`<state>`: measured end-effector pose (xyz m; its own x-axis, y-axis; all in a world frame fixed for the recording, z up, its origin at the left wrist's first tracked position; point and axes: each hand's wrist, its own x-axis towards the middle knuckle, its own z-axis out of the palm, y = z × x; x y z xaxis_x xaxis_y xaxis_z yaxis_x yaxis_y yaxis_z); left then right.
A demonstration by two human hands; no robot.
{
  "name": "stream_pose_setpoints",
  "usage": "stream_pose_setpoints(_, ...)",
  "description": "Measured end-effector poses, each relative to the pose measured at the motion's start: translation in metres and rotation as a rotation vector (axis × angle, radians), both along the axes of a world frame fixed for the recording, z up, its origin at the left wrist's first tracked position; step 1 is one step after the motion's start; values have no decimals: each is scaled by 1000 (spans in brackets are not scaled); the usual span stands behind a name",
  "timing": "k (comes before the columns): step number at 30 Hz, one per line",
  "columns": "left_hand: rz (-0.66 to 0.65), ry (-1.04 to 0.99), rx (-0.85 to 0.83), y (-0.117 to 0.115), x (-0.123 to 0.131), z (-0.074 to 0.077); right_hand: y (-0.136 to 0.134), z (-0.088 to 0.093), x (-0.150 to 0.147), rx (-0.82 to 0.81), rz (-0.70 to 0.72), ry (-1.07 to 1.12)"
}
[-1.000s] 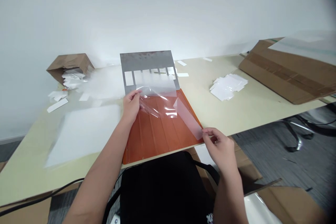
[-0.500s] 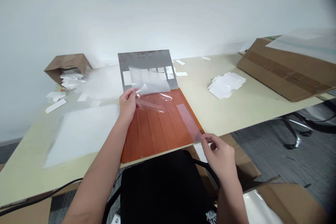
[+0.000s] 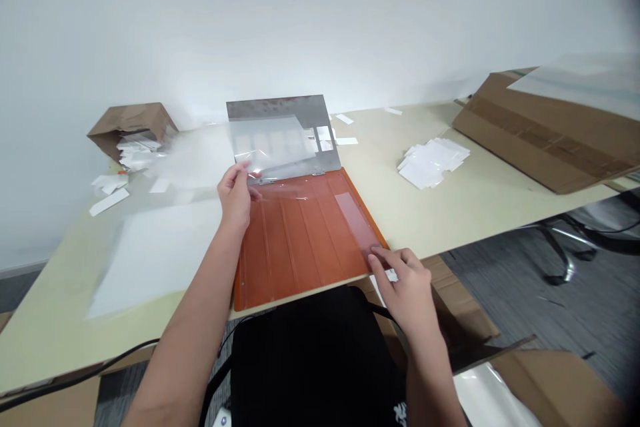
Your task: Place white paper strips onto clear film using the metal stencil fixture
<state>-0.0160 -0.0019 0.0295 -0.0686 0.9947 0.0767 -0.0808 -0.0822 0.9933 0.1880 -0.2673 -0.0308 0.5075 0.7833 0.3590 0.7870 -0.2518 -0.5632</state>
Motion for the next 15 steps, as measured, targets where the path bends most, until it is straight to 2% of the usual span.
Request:
stream_pose_setpoints(7,4,-19,-14,2,0,-1,15,3,-6,-112,-87,-125)
stream_pose_setpoints(15,-21,-29,-26,3,-1,-1,37,12,-11,-195,-103,-196)
